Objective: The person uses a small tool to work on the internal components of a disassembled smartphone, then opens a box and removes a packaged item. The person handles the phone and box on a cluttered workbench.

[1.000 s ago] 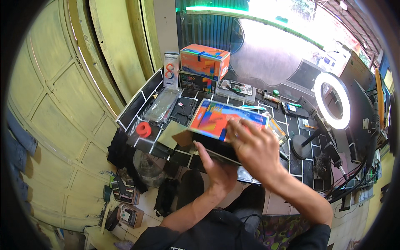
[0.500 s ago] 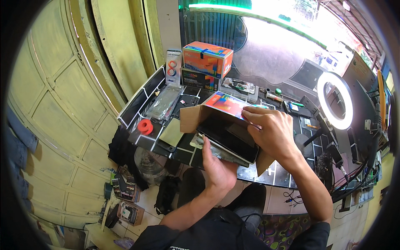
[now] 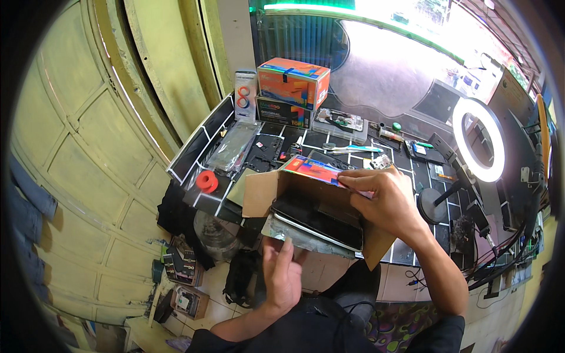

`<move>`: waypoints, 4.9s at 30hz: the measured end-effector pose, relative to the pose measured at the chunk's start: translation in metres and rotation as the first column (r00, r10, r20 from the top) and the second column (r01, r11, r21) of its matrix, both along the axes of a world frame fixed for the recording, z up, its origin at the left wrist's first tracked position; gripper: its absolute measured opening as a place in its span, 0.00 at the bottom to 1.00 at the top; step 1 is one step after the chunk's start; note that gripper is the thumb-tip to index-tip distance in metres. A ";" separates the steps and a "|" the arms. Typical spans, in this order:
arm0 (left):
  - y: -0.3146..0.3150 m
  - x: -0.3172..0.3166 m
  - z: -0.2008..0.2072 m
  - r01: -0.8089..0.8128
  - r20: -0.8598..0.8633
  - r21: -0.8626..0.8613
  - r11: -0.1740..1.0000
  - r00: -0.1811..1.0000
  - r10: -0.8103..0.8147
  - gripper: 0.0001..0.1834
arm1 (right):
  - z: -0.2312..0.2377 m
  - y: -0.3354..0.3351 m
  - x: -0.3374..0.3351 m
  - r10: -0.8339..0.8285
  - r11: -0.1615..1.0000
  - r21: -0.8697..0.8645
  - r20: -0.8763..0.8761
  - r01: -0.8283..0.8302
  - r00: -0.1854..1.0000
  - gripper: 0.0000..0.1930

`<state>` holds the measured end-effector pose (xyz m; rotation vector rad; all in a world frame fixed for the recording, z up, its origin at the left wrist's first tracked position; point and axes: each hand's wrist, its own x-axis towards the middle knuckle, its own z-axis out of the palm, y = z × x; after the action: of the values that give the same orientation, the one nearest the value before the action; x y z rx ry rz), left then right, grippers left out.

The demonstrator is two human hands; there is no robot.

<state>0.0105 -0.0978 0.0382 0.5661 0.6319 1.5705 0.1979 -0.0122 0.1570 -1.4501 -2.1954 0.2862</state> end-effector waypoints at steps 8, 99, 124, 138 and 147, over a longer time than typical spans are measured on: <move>0.000 -0.026 -0.042 -0.351 -0.487 0.687 0.636 0.427 0.762 0.32 | -0.013 0.006 0.009 0.135 0.984 0.110 0.020 -0.137 0.991 0.14; 0.034 -0.025 0.015 0.265 -0.745 0.589 0.764 -0.189 0.640 0.16 | -0.017 -0.018 0.018 -0.049 0.970 0.238 -0.036 0.057 0.998 0.05; 0.035 -0.023 0.016 0.263 -0.755 0.582 0.770 -0.176 0.631 0.20 | -0.027 -0.020 0.018 -0.090 0.943 0.327 0.418 -0.058 0.904 0.04; 0.036 -0.022 0.020 0.319 -0.774 0.502 0.804 -0.250 0.582 0.09 | -0.015 -0.018 0.002 -0.064 0.949 0.290 0.569 -0.127 0.820 0.13; 0.037 -0.020 0.019 0.323 -0.758 0.527 0.786 -0.240 0.606 0.14 | -0.012 -0.017 -0.003 -0.067 0.952 0.284 0.559 -0.115 0.826 0.10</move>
<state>-0.0098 -0.0605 0.0572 2.6316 1.4930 1.1047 0.1949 -0.0296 0.1449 -1.4516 -2.5601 -0.5364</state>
